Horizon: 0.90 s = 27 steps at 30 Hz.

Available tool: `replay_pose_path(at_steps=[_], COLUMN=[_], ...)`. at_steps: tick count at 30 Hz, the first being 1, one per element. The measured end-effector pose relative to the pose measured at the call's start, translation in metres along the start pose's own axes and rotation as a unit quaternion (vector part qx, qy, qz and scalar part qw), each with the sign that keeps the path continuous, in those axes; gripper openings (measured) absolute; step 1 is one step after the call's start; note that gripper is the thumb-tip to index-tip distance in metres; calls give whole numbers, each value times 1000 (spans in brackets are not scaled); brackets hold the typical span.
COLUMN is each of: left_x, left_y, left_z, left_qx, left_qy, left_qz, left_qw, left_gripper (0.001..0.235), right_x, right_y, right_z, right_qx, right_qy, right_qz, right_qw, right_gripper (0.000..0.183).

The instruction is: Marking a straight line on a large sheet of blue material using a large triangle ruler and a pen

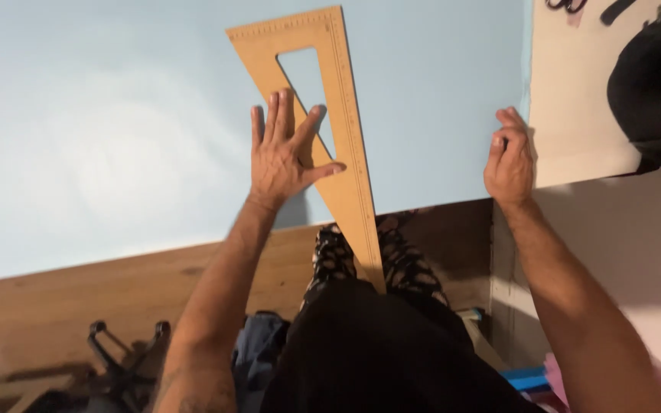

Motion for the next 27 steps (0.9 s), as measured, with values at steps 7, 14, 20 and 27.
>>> replay_pose_path(at_steps=[7, 14, 20, 27], left_x=[19, 21, 35, 32], left_y=[-11, -10, -4, -9], left_z=[-7, -8, -2, 5], left_qx=[1, -23, -32, -44], left_qy=[-97, -64, -35, -63], left_qz=[28, 60, 77, 116], left_qw=[995, 996, 996, 990], left_gripper=[128, 129, 125, 129], right_x=[8, 8, 8, 4], right_y=[-15, -12, -7, 0], right_z=[1, 0, -3, -5], right_qx=[-13, 1, -10, -14], right_qy=[-31, -33, -46, -48], right_qz=[33, 30, 33, 48], right_qw=[999, 999, 998, 998], right_gripper=[27, 28, 22, 23])
Point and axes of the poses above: each hand's wrist, its own z-axis towards the middle knuckle, its own x-axis out of the back of the hand, y = z × x, the point moved 4 cm from there along z, towards the middle knuckle, and after that the axes turned 12 degrees about -x, right-handed, at the moved point
